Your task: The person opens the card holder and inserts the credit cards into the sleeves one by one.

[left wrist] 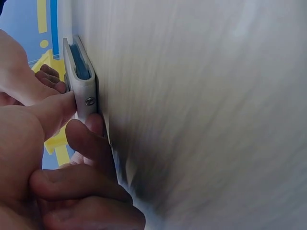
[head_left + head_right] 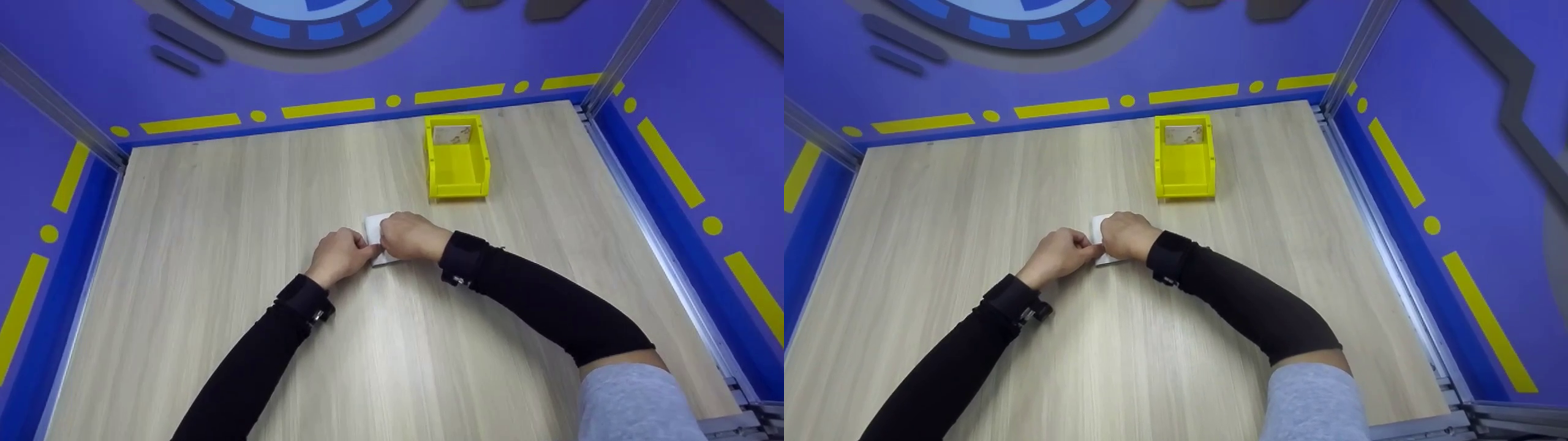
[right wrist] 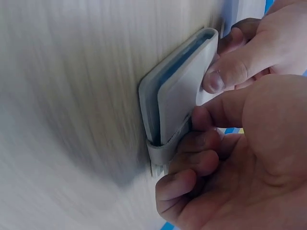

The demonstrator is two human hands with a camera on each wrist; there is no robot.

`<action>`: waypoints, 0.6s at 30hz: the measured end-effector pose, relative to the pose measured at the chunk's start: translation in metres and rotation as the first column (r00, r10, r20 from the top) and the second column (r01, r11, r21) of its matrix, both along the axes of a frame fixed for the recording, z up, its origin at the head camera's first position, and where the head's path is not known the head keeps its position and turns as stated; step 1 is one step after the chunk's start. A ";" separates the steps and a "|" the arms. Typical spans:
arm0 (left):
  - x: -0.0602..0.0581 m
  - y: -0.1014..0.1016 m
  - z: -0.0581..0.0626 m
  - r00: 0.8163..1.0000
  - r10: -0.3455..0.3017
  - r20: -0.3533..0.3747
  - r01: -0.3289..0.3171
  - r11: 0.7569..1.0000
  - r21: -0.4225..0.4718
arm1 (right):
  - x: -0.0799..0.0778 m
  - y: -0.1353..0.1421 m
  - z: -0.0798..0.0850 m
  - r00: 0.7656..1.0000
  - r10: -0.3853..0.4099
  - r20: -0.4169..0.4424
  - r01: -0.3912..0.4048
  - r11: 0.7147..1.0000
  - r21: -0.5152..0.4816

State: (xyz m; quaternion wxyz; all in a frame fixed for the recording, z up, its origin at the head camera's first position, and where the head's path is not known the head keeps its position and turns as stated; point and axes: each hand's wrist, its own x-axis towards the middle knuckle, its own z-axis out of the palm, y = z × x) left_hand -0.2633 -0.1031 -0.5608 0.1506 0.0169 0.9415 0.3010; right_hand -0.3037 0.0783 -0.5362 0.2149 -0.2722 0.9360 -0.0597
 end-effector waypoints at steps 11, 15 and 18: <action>0.000 -0.001 0.000 1.000 0.001 0.018 -0.001 1.000 0.000 | 0.002 -0.004 0.002 1.000 -0.006 -0.002 0.006 1.000 0.022; -0.001 -0.001 -0.001 1.000 0.004 0.020 -0.004 1.000 -0.001 | 0.001 -0.002 0.001 1.000 -0.004 0.010 0.004 1.000 0.017; -0.001 -0.001 -0.001 1.000 0.005 0.019 -0.005 1.000 0.002 | 0.000 -0.001 0.000 1.000 -0.005 0.021 0.005 1.000 0.012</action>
